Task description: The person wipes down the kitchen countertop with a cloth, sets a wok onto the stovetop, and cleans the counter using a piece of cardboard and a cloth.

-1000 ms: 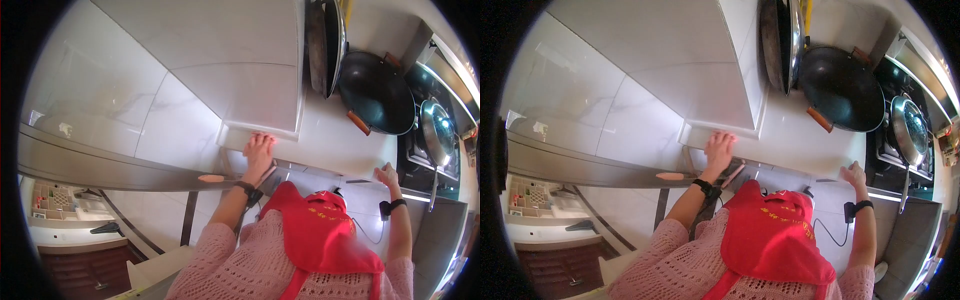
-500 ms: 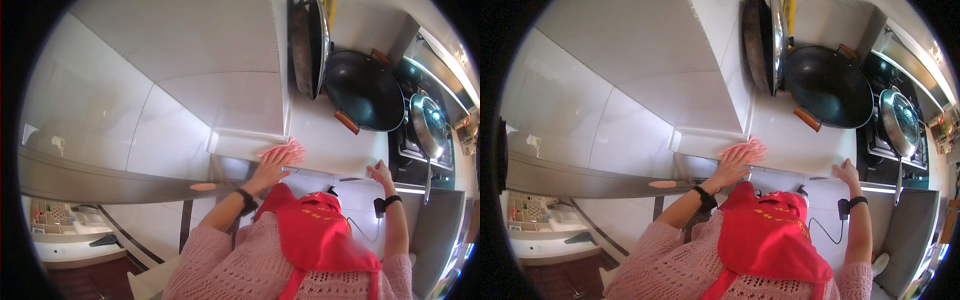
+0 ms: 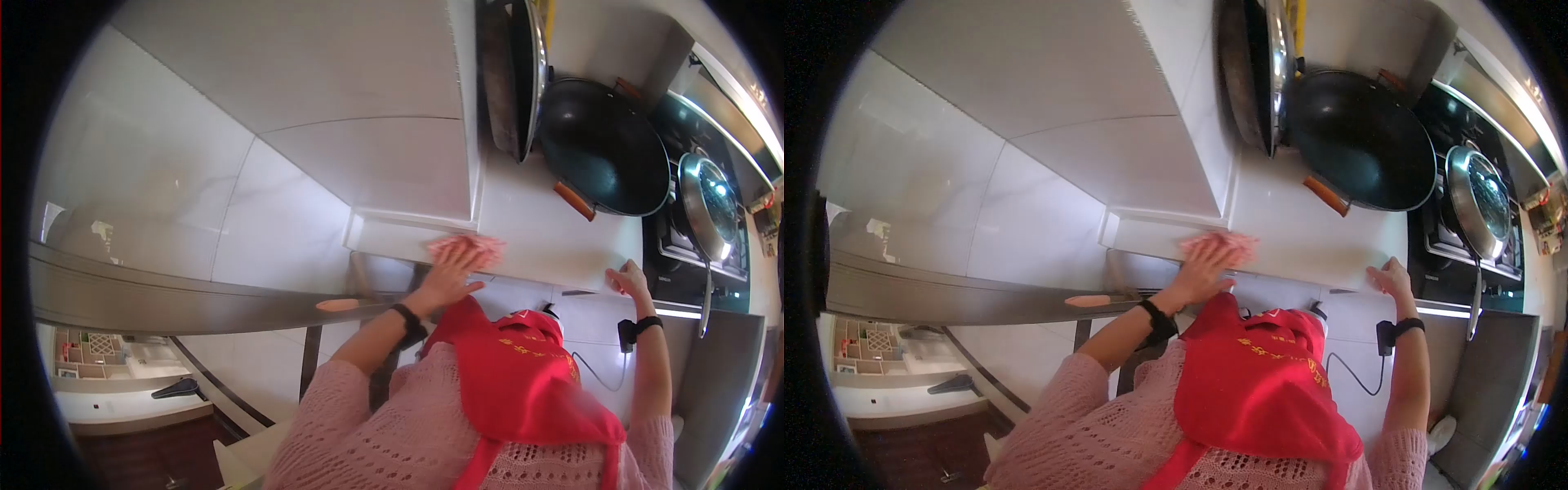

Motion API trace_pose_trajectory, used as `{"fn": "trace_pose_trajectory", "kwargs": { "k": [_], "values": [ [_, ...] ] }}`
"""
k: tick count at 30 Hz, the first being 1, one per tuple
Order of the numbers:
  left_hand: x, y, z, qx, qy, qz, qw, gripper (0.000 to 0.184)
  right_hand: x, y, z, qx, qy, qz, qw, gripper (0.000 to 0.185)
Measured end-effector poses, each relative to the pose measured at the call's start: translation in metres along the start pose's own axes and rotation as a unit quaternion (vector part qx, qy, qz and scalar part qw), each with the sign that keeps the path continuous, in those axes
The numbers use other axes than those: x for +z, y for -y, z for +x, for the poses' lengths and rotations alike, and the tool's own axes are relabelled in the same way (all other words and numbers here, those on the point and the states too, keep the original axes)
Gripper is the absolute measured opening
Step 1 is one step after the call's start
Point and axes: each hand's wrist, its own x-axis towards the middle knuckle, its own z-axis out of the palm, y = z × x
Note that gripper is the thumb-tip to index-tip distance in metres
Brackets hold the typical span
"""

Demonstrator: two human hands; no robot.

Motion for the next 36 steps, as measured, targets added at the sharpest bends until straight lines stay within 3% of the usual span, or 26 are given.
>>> {"fn": "trace_pose_trajectory", "kwargs": {
  "k": [3, 6, 9, 11, 13, 16, 19, 22, 28, 31, 36],
  "values": [
    [0.004, -0.017, 0.021, 0.023, 0.034, -0.022, 0.999, 0.073, 0.003, -0.005, 0.005, 0.017, 0.022, 0.022, 0.999, 0.050],
    [0.002, -0.014, 0.015, 0.016, 0.002, -0.034, 0.999, 0.072, 0.005, -0.009, 0.006, 0.013, 0.024, 0.028, 0.999, 0.052],
    [-0.009, -0.003, -0.014, -0.132, -0.016, -0.031, 0.991, 0.077, 0.000, -0.005, 0.004, 0.008, 0.019, 0.013, 1.000, 0.051],
    [-0.015, 0.015, -0.033, -0.267, -0.083, 0.048, 0.959, 0.079, 0.001, -0.002, 0.001, 0.015, 0.012, -0.003, 1.000, 0.051],
    [-0.012, 0.045, -0.049, -0.339, -0.214, 0.110, 0.910, 0.077, 0.001, 0.000, 0.000, 0.008, 0.018, 0.019, 1.000, 0.050],
    [-0.034, 0.076, -0.050, -0.384, -0.250, 0.077, 0.885, 0.076, 0.000, -0.002, 0.004, -0.003, 0.026, 0.031, 0.999, 0.048],
    [-0.035, 0.094, -0.044, -0.427, -0.217, 0.107, 0.871, 0.075, -0.001, -0.001, 0.002, -0.009, 0.014, 0.022, 1.000, 0.046],
    [-0.037, 0.096, -0.034, -0.418, -0.249, 0.158, 0.859, 0.069, -0.001, -0.004, 0.002, -0.010, 0.012, 0.022, 1.000, 0.045],
    [-0.049, 0.106, -0.036, -0.420, -0.283, 0.055, 0.860, 0.048, -0.004, 0.000, 0.002, -0.012, 0.024, 0.026, 0.999, 0.048],
    [-0.031, 0.121, -0.034, -0.439, -0.279, 0.077, 0.851, 0.044, -0.005, 0.005, 0.005, -0.017, 0.031, 0.036, 0.999, 0.049],
    [-0.058, 0.081, -0.031, -0.405, -0.160, -0.038, 0.899, 0.048, -0.007, 0.002, 0.013, -0.023, 0.050, 0.019, 0.998, 0.051]
  ]
}}
